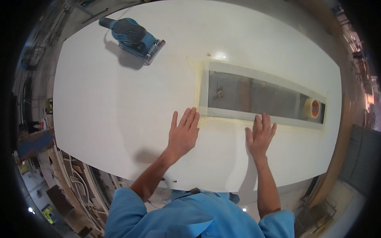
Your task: The person applies masking tape around the rectangular cutout on a white panel, smoothing each strip and trimming excess with a utility knife. The person works methodically along all four edges of the cutout.
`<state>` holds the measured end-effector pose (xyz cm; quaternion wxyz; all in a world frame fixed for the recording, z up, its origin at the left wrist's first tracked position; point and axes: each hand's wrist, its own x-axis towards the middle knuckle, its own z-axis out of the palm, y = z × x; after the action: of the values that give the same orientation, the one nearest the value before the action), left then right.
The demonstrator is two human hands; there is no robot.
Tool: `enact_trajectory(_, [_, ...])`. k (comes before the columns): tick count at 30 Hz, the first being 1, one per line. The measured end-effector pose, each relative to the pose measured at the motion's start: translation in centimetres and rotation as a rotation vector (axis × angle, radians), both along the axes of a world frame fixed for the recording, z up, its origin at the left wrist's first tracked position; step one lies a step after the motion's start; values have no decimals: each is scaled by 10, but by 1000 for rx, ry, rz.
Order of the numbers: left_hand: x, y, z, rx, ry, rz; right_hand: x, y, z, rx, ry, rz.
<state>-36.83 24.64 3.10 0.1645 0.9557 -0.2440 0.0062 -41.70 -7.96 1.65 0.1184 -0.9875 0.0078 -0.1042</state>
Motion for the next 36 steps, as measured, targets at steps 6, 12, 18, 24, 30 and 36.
enact_trajectory(6, [-37,10,1,-5,53,-44,3,2,3,-9,41,-26])
enact_trajectory(12, [-35,18,12,-33,153,-202,5,2,7,9,63,-37])
enact_trajectory(18, [16,18,21,-178,78,-134,5,2,7,7,82,-42])
enact_trajectory(24, [155,-40,-9,-146,-133,41,7,2,8,7,70,-23])
enact_trajectory(30, [177,-41,-15,-88,-176,6,5,1,7,20,90,-40])
enact_trajectory(36, [221,-20,0,9,-81,-189,6,1,10,39,77,-42])
